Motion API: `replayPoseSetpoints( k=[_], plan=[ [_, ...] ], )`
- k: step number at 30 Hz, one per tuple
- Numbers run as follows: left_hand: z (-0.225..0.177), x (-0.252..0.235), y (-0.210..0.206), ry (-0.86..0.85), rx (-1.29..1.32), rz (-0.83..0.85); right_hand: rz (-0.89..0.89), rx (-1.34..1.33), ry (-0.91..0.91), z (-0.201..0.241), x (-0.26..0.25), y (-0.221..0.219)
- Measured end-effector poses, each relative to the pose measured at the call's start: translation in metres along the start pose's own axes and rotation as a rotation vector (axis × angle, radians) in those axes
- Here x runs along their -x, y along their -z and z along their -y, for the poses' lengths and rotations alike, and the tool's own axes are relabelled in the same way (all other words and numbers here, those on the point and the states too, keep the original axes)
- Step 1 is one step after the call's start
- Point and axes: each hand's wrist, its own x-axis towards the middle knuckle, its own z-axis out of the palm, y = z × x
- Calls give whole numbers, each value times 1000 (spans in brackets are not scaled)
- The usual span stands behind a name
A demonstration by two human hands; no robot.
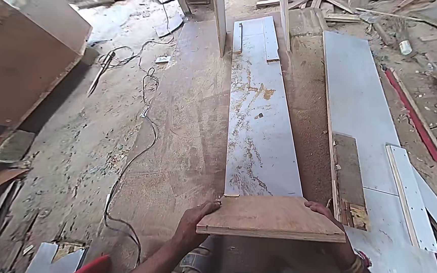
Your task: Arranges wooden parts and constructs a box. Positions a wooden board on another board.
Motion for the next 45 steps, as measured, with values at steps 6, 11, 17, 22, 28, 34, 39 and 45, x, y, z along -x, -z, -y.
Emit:
replayPoseSetpoints(
  k=[6,11,17,22,28,34,39,45],
  plan=[
    [-14,-8,19,12,-48,127,38,-2,-120,30,-12,0],
    [-22,-29,45,84,-67,489,16,55,-99,16,-6,2],
    [-33,-24,41,229,-62,463,-30,227,-261,38,-6,-9],
    [-46,-24,51,290,-63,507,80,611,-523,83,-12,-13],
    [-58,-22,63,291,-209,611,218,711,-609,109,-6,-4],
    [-35,-10,52,265,-34,571,259,713,-624,94,3,-6],
    [-50,8,58,378,-356,622,374,786,-803,85,43,-5],
    [-19,56,70,463,-635,1036,-95,960,-667,55,207,55]
  ],
)
